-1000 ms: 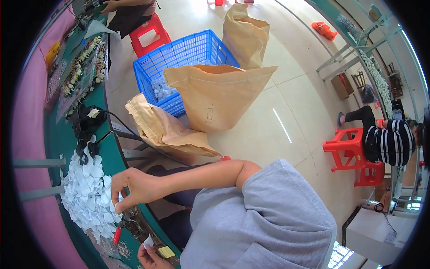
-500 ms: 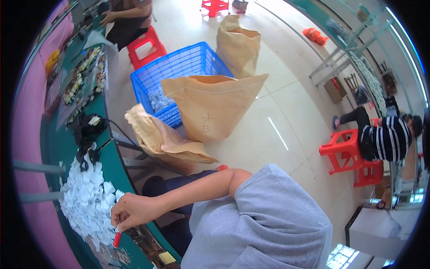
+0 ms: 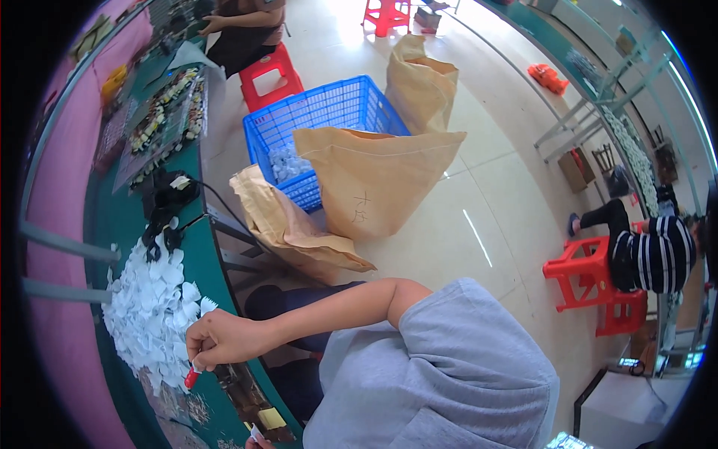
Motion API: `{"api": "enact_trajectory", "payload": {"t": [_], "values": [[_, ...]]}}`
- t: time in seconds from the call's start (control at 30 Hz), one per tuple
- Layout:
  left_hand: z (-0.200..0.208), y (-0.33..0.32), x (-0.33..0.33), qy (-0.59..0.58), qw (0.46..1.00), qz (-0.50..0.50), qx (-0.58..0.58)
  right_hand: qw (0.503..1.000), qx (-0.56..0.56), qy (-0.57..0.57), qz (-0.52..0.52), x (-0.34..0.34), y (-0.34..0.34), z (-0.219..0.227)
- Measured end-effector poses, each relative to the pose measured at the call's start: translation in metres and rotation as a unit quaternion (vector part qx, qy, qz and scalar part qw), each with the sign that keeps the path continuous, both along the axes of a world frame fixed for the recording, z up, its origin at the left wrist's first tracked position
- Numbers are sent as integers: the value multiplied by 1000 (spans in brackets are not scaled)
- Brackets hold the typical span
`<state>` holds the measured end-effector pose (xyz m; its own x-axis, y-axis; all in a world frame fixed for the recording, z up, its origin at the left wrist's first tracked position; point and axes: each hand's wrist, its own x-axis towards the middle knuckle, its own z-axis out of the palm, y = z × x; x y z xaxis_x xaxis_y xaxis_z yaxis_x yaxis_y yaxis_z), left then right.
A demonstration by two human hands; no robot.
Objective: The person organizes metal pins and springs on the workbench, then repeatedly aligns plastic components with a spring and pin in a benchtop fixture to assemble hair claw clips.
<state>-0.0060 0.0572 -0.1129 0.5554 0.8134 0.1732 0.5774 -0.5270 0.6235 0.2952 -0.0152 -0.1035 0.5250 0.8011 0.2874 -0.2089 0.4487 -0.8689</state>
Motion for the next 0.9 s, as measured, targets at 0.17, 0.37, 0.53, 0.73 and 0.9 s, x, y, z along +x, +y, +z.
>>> {"api": "enact_trajectory", "payload": {"t": [0.17,0.37,0.53,0.73,0.9], "values": [[-15,-5,3,-24,999,-8,28,1000,-6,-13,28,-8,12,-6],[-47,-2,-37,53,991,81,94,993,-17,-106,54,-30,19,-6],[-40,-3,-1,52,983,36,170,979,-91,-180,30,-10,5,6],[-40,-4,11,67,971,91,212,966,-157,-98,181,-30,42,-11],[-52,-5,2,28,971,160,175,937,-164,-176,252,-69,84,-16]]}}
